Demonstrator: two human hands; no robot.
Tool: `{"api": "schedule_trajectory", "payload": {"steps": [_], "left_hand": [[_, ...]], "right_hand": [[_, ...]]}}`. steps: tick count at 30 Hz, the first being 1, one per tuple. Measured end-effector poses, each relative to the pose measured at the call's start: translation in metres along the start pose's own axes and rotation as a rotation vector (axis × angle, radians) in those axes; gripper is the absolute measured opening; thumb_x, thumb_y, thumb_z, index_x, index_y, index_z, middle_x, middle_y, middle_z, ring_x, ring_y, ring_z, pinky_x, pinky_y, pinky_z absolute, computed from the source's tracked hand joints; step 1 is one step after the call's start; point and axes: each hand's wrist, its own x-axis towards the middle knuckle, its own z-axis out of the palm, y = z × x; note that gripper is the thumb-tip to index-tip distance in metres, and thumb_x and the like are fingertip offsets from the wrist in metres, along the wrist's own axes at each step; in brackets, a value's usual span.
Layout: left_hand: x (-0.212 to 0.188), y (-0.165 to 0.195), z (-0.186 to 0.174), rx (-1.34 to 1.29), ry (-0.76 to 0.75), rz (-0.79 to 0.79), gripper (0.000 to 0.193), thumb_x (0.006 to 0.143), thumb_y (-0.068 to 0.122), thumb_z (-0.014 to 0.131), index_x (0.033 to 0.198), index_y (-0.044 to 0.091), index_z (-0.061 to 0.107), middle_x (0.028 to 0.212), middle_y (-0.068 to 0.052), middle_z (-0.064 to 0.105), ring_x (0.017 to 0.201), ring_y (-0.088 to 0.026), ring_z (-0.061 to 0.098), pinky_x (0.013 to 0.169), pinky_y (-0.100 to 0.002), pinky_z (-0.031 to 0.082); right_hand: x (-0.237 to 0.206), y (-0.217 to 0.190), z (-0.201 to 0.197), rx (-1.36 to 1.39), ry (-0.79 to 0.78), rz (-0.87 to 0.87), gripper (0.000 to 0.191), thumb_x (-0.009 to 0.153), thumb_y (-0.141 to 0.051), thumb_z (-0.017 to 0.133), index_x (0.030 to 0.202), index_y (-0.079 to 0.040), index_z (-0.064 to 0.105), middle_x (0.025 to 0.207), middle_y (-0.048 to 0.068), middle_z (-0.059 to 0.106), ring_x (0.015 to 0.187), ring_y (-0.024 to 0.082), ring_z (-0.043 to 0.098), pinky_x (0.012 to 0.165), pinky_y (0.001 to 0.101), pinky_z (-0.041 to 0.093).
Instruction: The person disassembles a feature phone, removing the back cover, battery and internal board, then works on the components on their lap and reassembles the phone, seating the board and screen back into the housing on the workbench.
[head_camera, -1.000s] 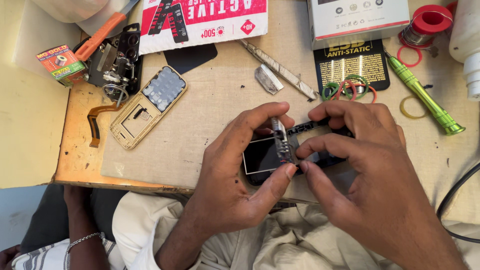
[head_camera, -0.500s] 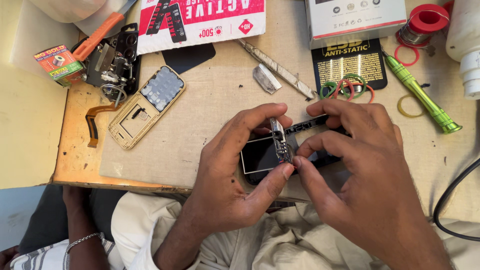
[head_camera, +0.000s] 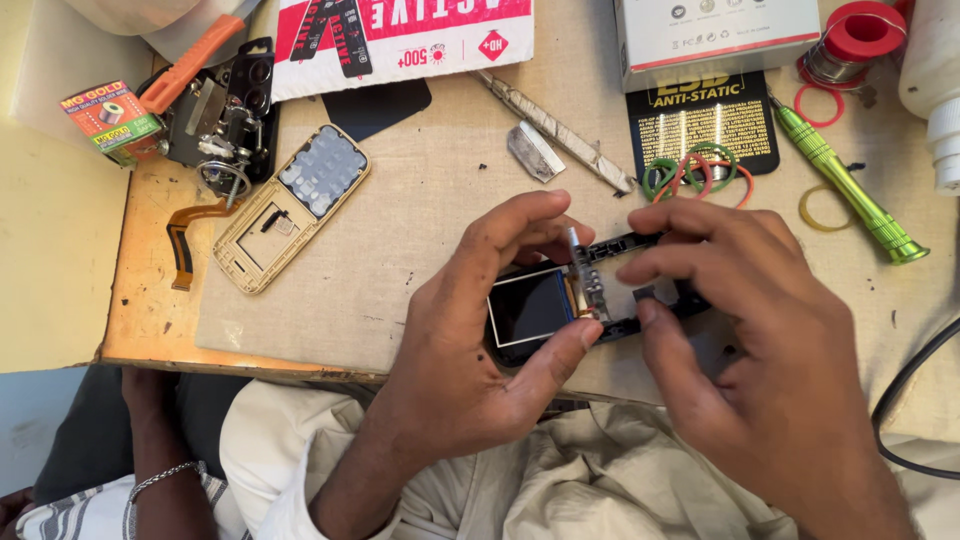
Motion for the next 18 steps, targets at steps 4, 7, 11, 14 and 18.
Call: {"api": "schedule_trajectory", "payload": {"steps": [4,7,11,14,18], "left_hand": [[0.0,0.0,0.003,0.067,0.008,0.022,0.062,0.096,0.011,0.08,0.148,0.005,0.046,0.135,-0.011,0.067,0.127,-0.019,0.07,0.115,-0.033,0.058],[0.001,0.0,0.003,0.194,-0.006,0.065,0.059,0.094,0.013,0.082,0.144,0.007,0.051,0.132,-0.01,0.067,0.124,-0.023,0.069,0.113,-0.036,0.056],[0.003,-0.001,0.001,0.276,-0.024,0.152,0.049,0.096,0.014,0.081,0.136,0.008,0.053,0.133,-0.008,0.066,0.127,-0.027,0.066,0.113,-0.037,0.052],[0.001,0.0,-0.001,0.306,-0.034,0.179,0.043,0.096,0.016,0.08,0.13,0.007,0.055,0.137,-0.01,0.063,0.131,-0.029,0.063,0.115,-0.039,0.05],[-0.006,0.002,-0.007,0.472,-0.038,0.217,0.041,0.091,0.021,0.082,0.124,0.007,0.061,0.139,-0.011,0.061,0.135,-0.033,0.058,0.116,-0.045,0.047]], "right_hand": [[-0.004,-0.003,-0.005,0.311,0.041,0.131,0.05,0.081,0.006,0.066,0.129,-0.001,0.057,0.126,0.012,0.066,0.113,0.019,0.063,0.099,0.029,0.048],[-0.005,-0.001,-0.007,0.342,0.009,0.116,0.056,0.081,0.01,0.065,0.135,0.001,0.054,0.124,0.012,0.066,0.113,0.016,0.062,0.101,0.0277,0.048],[-0.005,0.004,-0.01,0.347,-0.035,0.153,0.05,0.085,0.01,0.064,0.134,0.003,0.058,0.124,0.014,0.067,0.111,0.014,0.065,0.098,0.0253,0.05],[-0.005,0.003,-0.012,0.503,-0.027,0.275,0.052,0.084,0.007,0.062,0.135,0.003,0.055,0.124,0.013,0.068,0.113,0.009,0.065,0.097,0.0212,0.051],[-0.003,0.002,-0.019,0.34,-0.081,0.227,0.038,0.087,0.006,0.066,0.125,0.004,0.067,0.116,0.013,0.067,0.093,0.01,0.063,0.073,0.0208,0.049]]}}
